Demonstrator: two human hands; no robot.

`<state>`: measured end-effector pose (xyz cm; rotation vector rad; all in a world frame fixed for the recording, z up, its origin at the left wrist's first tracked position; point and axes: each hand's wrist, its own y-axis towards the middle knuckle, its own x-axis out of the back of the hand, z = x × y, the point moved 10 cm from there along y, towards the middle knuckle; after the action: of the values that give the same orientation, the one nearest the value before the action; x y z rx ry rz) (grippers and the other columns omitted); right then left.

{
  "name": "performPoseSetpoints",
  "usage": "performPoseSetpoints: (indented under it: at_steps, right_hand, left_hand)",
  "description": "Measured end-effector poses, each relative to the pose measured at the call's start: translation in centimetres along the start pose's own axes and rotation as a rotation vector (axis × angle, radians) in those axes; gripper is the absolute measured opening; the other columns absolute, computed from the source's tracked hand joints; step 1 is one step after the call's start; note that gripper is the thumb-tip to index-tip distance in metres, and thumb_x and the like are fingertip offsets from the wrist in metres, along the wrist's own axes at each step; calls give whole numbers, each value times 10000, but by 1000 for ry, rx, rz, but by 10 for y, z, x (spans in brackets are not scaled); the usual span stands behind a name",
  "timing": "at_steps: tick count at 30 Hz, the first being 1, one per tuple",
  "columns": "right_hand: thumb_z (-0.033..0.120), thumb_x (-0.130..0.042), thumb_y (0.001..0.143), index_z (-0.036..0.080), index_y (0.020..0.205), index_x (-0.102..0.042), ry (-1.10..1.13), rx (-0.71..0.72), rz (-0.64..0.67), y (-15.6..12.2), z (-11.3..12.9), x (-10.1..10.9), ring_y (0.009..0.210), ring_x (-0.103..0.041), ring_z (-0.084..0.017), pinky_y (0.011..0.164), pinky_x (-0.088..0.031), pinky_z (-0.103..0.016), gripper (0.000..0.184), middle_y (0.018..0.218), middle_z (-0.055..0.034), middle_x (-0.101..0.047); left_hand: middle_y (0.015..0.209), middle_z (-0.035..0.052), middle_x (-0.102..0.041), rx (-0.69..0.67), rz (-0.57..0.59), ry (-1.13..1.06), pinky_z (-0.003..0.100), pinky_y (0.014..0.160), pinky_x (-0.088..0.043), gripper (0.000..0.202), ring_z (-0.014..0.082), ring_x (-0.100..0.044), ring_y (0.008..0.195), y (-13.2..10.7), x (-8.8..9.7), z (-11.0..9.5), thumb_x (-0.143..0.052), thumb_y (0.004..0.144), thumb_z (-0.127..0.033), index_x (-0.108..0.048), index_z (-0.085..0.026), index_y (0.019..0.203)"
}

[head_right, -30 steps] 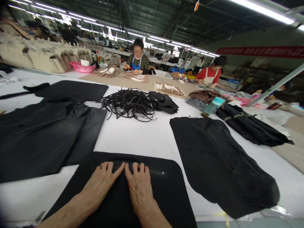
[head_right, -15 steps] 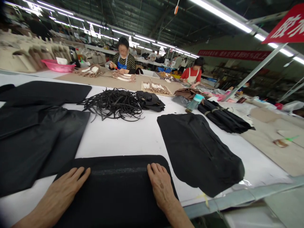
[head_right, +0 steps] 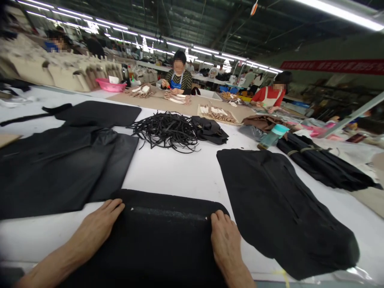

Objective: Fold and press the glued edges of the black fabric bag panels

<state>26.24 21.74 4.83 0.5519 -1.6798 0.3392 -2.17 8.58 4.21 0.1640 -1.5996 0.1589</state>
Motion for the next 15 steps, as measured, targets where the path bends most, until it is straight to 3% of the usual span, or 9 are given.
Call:
performPoseSetpoints:
  at_steps: [2, 4, 6, 8, 10, 12, 15]
  right_hand:
    - [3, -389, 836, 184, 769, -595, -28, -44, -16, 8, 3, 9, 793, -549, -245, 677, -371, -354, 282, 823, -68, -594]
    - [28, -403, 848, 183, 824, -605, 29, -13, -53, 19, 23, 22, 825, -543, -242, 720, -373, -356, 256, 852, -69, -601]
    - [82, -425, 875, 198, 895, -605, 168, 79, -65, 31, 55, 32, 837, -541, -213, 748, -381, -329, 215, 893, -52, -604]
    - [143, -474, 880, 220, 966, -593, 304, 180, -45, 43, 89, 38, 860, -541, -187, 759, -390, -298, 166, 953, -31, -599]
    - [170, -544, 850, 231, 1016, -581, 360, 241, -20, 54, 114, 39, 900, -536, -184, 773, -392, -286, 181, 1008, -25, -591]
    - [191, -598, 817, 229, 1033, -579, 371, 262, 18, 64, 125, 34, 923, -528, -190, 789, -386, -290, 219, 1019, -27, -592]
    - [264, -640, 797, 220, 983, -597, 388, 266, 93, 74, 124, 25, 880, -531, -181, 776, -378, -283, 196, 922, -11, -614]
  left_hand:
    - [1205, 118, -566, 49, -63, -42, 335, 892, -482, 467, 217, -532, 1084, 0, 7, 3, -310, 773, 57, -582, -113, 1113]
    - [1200, 122, -571, -9, -136, -65, 366, 920, -467, 451, 231, -524, 1095, 0, 15, -12, -336, 772, 47, -578, -116, 1115]
    - [1185, 99, -583, -216, -143, -122, 368, 956, -436, 427, 220, -517, 1097, -1, 17, -49, -370, 777, 28, -580, -146, 1106]
    - [1196, 76, -577, -488, -83, -205, 357, 985, -404, 377, 203, -503, 1107, -7, 13, -93, -417, 800, -36, -560, -177, 1119]
    - [1227, 73, -555, -686, -26, -270, 357, 1005, -378, 343, 203, -479, 1131, -16, 10, -125, -449, 829, -129, -521, -182, 1160]
    - [1254, 76, -534, -766, -7, -300, 363, 1008, -367, 351, 211, -461, 1149, -20, 7, -138, -443, 848, -185, -482, -173, 1197]
    - [1282, 73, -513, -785, -17, -309, 374, 998, -369, 355, 222, -449, 1160, -20, 3, -139, -410, 872, -215, -453, -174, 1222]
